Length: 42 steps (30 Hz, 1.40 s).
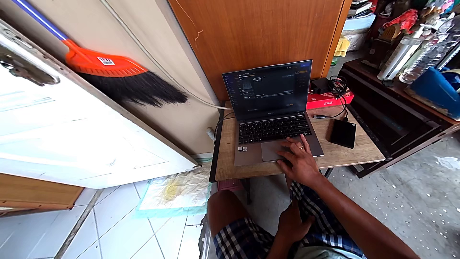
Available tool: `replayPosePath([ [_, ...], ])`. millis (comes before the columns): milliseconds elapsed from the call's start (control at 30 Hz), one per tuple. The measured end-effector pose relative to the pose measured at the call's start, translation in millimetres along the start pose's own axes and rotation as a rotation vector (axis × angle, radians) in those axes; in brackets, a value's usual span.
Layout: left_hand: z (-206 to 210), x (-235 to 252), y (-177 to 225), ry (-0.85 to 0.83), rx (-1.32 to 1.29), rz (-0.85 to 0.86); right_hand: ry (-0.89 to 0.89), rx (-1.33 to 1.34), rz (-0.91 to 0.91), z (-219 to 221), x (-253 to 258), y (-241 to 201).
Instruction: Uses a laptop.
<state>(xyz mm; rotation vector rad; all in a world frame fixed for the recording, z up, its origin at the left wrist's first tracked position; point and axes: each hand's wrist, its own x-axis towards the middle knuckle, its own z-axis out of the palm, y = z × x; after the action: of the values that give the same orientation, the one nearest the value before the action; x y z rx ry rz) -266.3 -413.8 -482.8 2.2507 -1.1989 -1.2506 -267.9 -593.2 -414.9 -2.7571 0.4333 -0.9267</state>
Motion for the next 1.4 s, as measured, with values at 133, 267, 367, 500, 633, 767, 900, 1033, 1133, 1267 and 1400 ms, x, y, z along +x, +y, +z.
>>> replayPosePath([
  [133, 1.1, 0.3, -1.0, 0.006, 0.000, 0.006, 0.051, 0.001, 0.021, 0.7, -1.0, 0.2],
  [267, 0.9, 1.0, -1.1, 0.004, 0.002, 0.003, 0.072, 0.003, 0.032, 1.9, -1.0, 0.5],
  [367, 1.2, 0.8, -0.8, 0.008, -0.005, 0.003, 0.083, 0.006, 0.042, 2.8, -1.4, 0.6],
  [500, 0.8, 0.7, -0.1, 0.004, 0.004, -0.004, 0.092, 0.006, 0.057, 1.8, -1.6, 0.1],
  [633, 0.6, 0.9, -0.3, -0.002, 0.007, -0.004, 0.088, 0.010, 0.055, 1.4, -1.7, -0.1],
  [767, 0.4, 0.3, 0.3, -0.002, 0.011, -0.007, 0.087, 0.007, 0.037, 2.3, -1.7, 0.7],
  [900, 0.3, 0.9, 0.1, -0.005, 0.013, -0.007, 0.087, 0.010, 0.027, 2.5, -1.9, 0.8],
  [1033, 1.4, 1.1, -0.6, -0.001, 0.015, -0.007, 0.093, 0.007, 0.023, 2.8, -1.5, 1.0],
  [1133, 1.0, 1.2, -0.1, -0.003, 0.013, -0.008, 0.096, 0.015, 0.021, 2.8, -1.7, 1.3],
  [1267, 0.9, 1.2, 0.2, -0.003, 0.017, -0.007, 0.097, 0.013, 0.017, 2.3, -1.7, 1.3],
  [1400, 0.8, 0.7, -0.1, 0.006, 0.013, -0.005, 0.087, 0.011, 0.027, 2.0, -1.6, 0.8],
])
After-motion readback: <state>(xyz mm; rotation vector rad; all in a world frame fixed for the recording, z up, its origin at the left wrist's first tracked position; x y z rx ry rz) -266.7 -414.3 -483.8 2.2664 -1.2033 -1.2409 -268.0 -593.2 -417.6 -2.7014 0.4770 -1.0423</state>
